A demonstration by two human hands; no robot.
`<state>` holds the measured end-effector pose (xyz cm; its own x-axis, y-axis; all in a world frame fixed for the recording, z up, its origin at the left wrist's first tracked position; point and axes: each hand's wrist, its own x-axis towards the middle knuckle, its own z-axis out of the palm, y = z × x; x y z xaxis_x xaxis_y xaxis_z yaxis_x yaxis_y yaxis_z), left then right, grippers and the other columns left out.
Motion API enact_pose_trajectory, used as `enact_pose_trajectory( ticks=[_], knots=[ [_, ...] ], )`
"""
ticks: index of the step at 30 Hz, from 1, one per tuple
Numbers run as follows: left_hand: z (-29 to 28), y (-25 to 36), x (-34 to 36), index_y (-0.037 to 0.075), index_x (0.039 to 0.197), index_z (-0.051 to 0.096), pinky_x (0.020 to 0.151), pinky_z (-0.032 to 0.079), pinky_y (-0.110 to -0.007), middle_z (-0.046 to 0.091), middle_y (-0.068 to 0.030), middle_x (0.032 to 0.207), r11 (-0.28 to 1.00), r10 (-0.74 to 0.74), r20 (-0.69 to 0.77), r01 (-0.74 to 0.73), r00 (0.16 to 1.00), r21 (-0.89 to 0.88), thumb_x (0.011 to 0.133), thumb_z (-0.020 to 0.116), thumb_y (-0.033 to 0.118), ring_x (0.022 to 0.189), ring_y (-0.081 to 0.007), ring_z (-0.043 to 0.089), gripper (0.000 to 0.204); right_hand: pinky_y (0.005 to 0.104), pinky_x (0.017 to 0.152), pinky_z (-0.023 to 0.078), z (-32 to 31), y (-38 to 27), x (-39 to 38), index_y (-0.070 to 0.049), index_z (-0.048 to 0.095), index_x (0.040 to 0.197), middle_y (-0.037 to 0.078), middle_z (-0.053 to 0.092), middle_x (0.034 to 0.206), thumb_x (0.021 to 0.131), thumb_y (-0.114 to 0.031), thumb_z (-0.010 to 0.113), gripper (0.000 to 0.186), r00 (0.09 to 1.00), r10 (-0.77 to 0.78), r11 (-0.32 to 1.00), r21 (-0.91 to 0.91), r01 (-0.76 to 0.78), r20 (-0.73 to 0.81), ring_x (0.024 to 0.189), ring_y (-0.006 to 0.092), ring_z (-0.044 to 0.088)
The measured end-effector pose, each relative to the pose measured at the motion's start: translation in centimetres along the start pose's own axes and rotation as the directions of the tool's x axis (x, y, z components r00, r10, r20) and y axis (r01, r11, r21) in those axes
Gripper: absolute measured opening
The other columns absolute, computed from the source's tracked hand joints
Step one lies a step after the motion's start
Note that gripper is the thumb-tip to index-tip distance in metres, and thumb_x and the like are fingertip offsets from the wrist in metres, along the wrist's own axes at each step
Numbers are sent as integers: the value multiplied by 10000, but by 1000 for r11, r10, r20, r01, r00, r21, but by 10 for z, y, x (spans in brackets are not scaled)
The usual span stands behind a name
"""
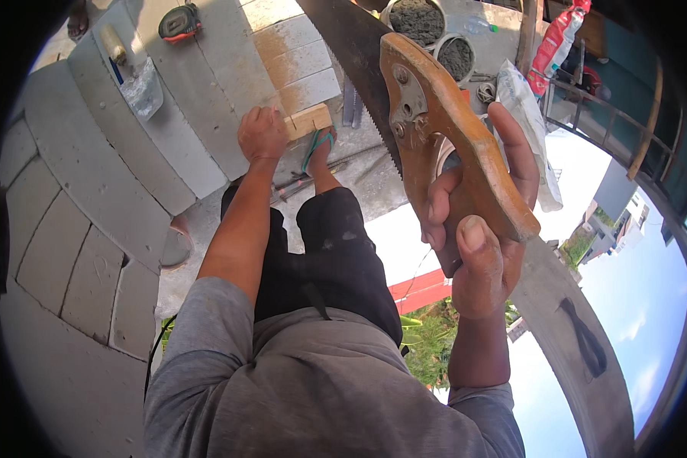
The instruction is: The person uses a hand saw to cut small wooden blocks on a concrete surface. They hold the wood with one hand and saw with the other, producing sawdust. The person also uses a hammer to split a piece of wood.
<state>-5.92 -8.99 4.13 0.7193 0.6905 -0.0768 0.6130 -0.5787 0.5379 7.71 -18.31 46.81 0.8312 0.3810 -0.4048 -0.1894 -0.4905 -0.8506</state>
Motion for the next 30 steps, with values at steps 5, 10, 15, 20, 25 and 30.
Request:
enact_pose_trajectory(
  ticks=[5,10,15,20,25,30],
  knots=[
    [1,6,8,92,802,672,725,526,-518,635,-101,836,1000,15,-32,-16,999,-18,1006,644,291,832,-363,647,287,218,639,404,-26,124,43,24,442,1459,57,590,891,989,-734,548,898,981,-117,990,-62,128,154,720,85,521],
    [-2,1,-4,92,790,644,717,509,-515,618,-108,828,997,14,-31,-16,999,-69,1036,616,305,825,-366,637,326,274,641,442,-63,211,56,47,579,1303,50,597,846,1093,-631,429,725,966,-27,992,-109,57,257,715,100,552],
    [-11,1,-6,78,780,620,710,484,-498,602,-103,819,992,28,53,-21,998,-124,994,668,345,823,-356,610,346,320,659,479,-83,262,68,33,630,1254,106,634,837,1062,-539,574,607,945,-96,982,-128,142,313,710,173,601],
    [-25,4,-6,81,853,634,750,484,-465,596,-106,861,970,182,135,-156,974,-187,868,780,435,861,-360,601,384,376,765,541,-85,303,100,12,660,1244,168,684,892,979,-487,698,567,900,-240,919,-213,331,365,803,285,683],
    [-38,-11,-6,86,1040,664,851,499,-445,605,-104,1013,926,377,255,-352,891,-137,772,840,490,955,-350,605,516,356,791,547,-76,305,132,6,663,1258,152,710,922,953,-499,723,593,896,-207,922,-229,314,392,847,230,702],
    [-41,-17,-4,75,1117,659,906,508,-473,616,-118,1052,908,420,287,-395,861,-141,798,849,502,1014,-361,615,566,237,695,442,-59,313,128,16,627,1340,41,639,987,1006,-520,634,631,934,-68,998,30,62,351,787,79,542]
  ],
)
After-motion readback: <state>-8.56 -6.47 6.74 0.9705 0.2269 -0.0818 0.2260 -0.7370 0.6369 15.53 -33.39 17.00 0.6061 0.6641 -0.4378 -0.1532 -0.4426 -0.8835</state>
